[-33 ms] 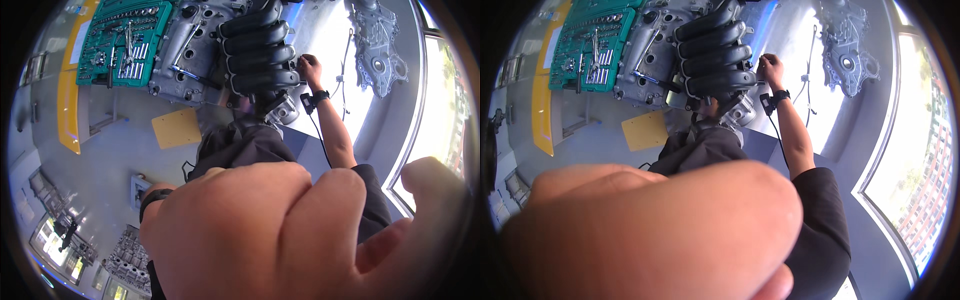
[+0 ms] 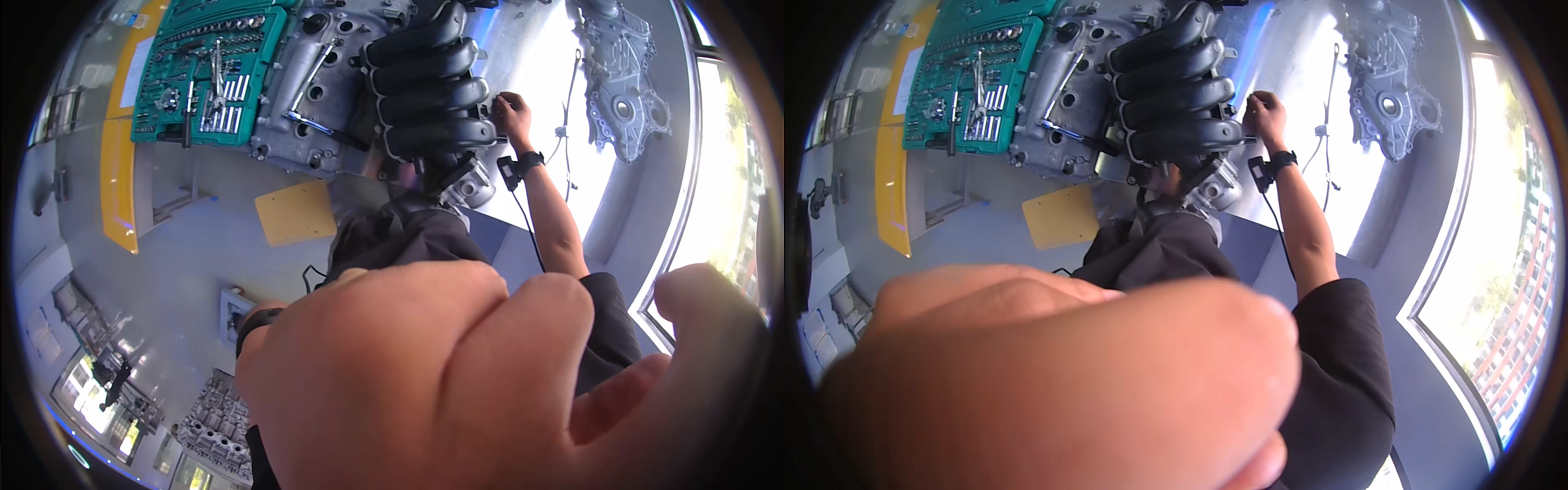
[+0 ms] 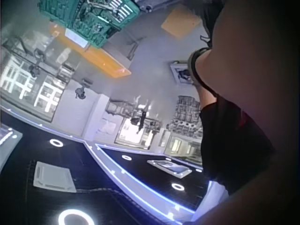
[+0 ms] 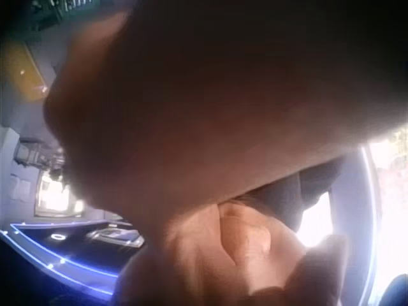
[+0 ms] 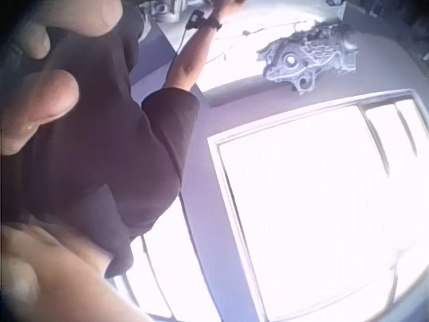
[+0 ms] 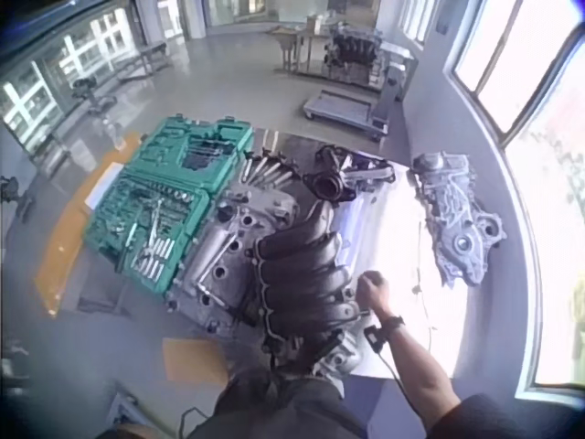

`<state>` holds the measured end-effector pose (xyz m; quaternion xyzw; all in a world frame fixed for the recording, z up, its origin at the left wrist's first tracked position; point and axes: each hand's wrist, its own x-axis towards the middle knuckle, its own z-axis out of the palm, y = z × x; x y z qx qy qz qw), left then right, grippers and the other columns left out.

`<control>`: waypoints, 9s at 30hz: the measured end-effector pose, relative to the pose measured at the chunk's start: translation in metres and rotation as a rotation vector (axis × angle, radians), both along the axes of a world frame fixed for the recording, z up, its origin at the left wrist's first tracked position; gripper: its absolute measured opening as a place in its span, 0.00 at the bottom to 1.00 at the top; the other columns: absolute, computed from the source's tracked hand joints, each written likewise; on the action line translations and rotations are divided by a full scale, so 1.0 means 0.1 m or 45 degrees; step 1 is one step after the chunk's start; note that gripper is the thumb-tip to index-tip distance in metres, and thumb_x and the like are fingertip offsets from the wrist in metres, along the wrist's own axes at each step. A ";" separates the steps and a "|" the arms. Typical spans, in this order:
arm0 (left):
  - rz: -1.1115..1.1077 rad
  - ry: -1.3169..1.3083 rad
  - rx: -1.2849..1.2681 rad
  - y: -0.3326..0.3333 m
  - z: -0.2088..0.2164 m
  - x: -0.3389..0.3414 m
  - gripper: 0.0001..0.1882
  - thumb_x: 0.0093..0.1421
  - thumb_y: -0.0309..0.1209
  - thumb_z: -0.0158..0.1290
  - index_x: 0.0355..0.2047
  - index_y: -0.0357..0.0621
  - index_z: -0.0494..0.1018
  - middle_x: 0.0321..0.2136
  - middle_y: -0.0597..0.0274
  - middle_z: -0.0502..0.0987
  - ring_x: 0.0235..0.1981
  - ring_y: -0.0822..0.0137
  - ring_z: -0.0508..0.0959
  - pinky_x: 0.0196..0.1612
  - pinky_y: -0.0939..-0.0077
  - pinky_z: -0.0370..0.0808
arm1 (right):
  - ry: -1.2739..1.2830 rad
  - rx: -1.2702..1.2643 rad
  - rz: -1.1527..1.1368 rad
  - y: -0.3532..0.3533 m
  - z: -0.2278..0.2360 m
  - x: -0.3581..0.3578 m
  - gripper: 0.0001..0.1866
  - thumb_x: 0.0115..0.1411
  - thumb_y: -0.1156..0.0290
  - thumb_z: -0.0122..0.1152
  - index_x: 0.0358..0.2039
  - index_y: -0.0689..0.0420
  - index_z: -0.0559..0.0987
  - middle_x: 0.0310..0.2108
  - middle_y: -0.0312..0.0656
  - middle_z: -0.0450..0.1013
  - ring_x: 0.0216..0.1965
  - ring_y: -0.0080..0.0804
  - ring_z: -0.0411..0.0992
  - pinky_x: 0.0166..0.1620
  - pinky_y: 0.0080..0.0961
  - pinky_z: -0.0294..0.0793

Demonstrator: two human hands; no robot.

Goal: The person fits an intake manifold onto an engine cylinder head and inserts bolts by hand. They then use a socket wrench to tighten the bolts and use a probe tool to reach into the assembly.

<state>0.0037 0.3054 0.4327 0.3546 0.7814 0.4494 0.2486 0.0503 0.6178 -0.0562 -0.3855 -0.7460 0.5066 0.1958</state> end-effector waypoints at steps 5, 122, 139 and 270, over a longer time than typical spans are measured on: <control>-0.494 0.333 0.327 -0.24 -0.54 -0.34 0.13 0.37 0.19 0.57 0.25 0.38 0.67 0.21 0.56 0.74 0.14 0.67 0.73 0.18 0.80 0.71 | 0.109 -0.208 0.017 0.04 0.13 0.07 0.10 0.55 0.71 0.56 0.36 0.61 0.78 0.29 0.40 0.76 0.28 0.24 0.72 0.34 0.21 0.71; 0.627 -0.582 0.719 0.00 -1.66 -0.92 0.42 0.53 0.59 0.47 0.51 0.28 0.60 0.47 0.49 0.68 0.47 0.60 0.69 0.51 0.66 0.64 | 0.158 -1.252 1.360 -1.01 2.98 -1.43 0.25 0.45 0.58 0.67 0.36 0.66 0.75 0.30 0.39 0.74 0.31 0.23 0.71 0.33 0.19 0.71; 0.909 -1.400 1.674 -1.16 -2.06 -0.37 0.44 0.54 0.30 0.49 0.63 0.42 0.33 0.56 0.51 0.57 0.56 0.62 0.62 0.59 0.68 0.60 | -0.006 0.459 0.621 0.57 1.78 -2.32 0.13 0.56 0.64 0.49 0.39 0.53 0.77 0.27 0.47 0.74 0.29 0.44 0.74 0.36 0.36 0.74; 2.271 -0.104 1.903 -9.77 -2.64 3.52 0.22 0.51 0.27 0.54 0.47 0.35 0.67 0.41 0.52 0.75 0.42 0.62 0.75 0.48 0.68 0.70 | -0.238 -0.041 3.617 -12.12 2.09 0.63 0.05 0.52 0.74 0.58 0.26 0.62 0.73 0.21 0.41 0.73 0.25 0.32 0.73 0.30 0.23 0.69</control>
